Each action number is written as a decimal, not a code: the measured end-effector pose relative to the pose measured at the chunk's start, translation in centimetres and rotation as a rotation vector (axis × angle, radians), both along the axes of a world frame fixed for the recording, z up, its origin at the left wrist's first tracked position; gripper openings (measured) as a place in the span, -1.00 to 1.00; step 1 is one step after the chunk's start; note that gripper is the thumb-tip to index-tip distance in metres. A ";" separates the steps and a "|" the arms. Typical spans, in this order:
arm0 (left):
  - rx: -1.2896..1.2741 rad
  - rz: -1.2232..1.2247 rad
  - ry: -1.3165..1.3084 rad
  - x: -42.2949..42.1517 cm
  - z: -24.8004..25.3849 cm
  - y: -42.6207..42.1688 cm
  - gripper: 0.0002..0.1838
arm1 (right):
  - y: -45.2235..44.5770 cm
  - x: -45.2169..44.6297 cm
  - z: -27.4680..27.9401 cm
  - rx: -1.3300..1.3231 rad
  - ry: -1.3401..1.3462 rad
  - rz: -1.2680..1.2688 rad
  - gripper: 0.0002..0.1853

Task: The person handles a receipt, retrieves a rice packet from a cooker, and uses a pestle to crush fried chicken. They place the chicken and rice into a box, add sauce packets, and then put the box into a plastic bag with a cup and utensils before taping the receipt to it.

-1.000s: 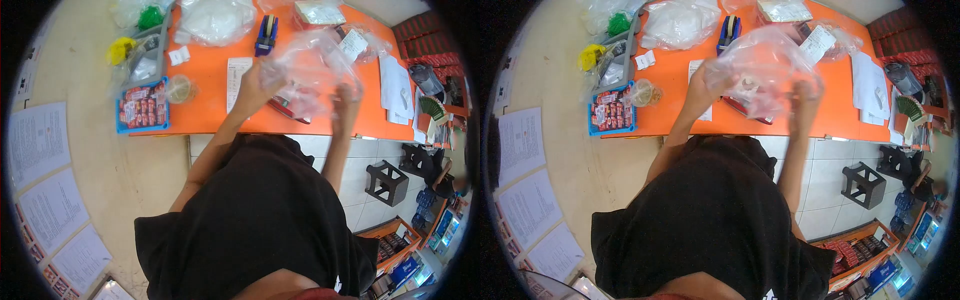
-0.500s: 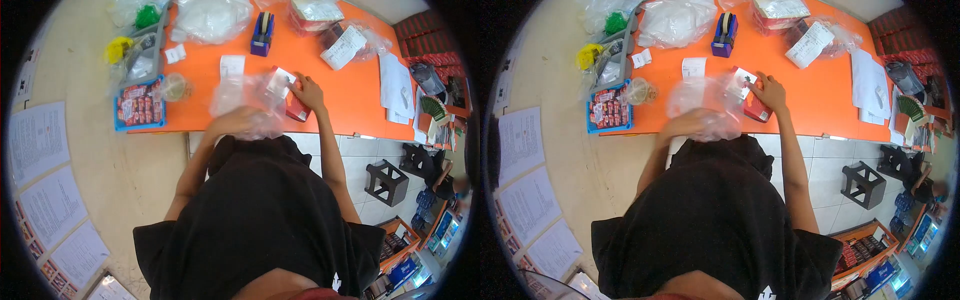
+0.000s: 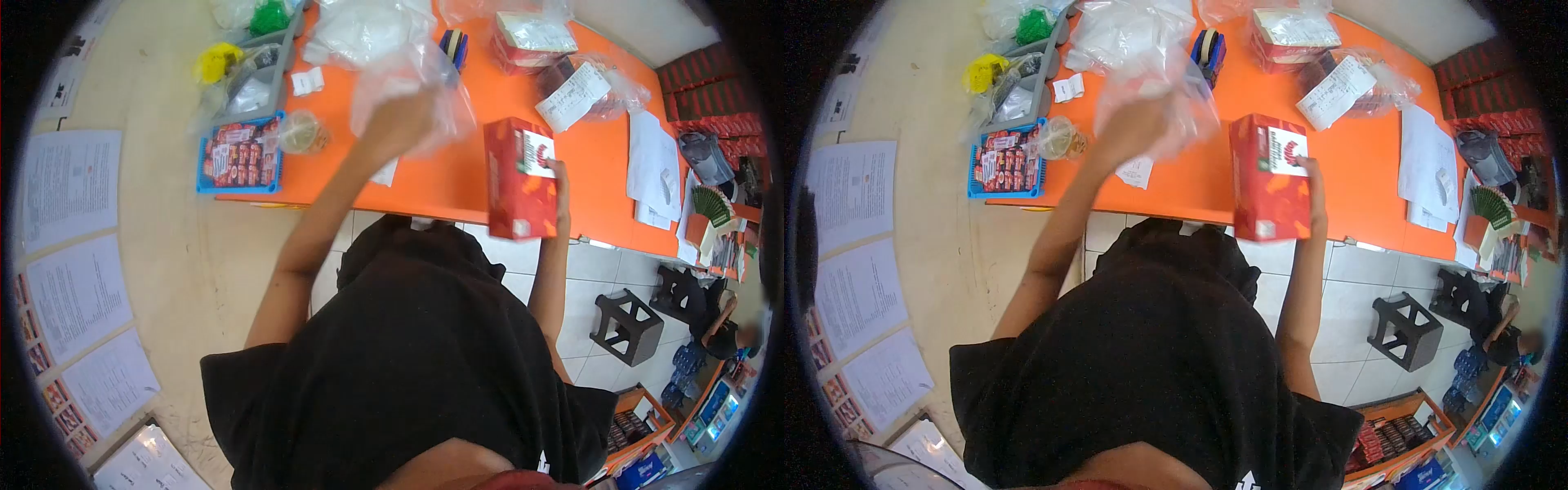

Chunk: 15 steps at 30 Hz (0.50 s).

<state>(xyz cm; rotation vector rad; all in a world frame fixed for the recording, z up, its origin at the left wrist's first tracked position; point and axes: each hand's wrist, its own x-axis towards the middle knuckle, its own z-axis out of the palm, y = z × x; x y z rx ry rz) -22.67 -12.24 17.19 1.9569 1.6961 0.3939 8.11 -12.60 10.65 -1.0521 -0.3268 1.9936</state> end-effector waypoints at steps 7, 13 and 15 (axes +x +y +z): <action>0.203 -0.232 -0.117 0.1 10.0 3.9 -0.49 | -0.9 -8.7 5.1 0.271 0.260 0.066 -0.55; -0.088 -0.406 0.007 -0.3 16.1 0.4 -0.36 | 2.0 -14.1 5.6 0.487 0.145 -0.167 -0.56; -0.017 -0.423 0.005 -1.5 18.6 -2.6 -0.39 | 3.1 -13.2 6.9 0.547 0.133 -0.221 -0.56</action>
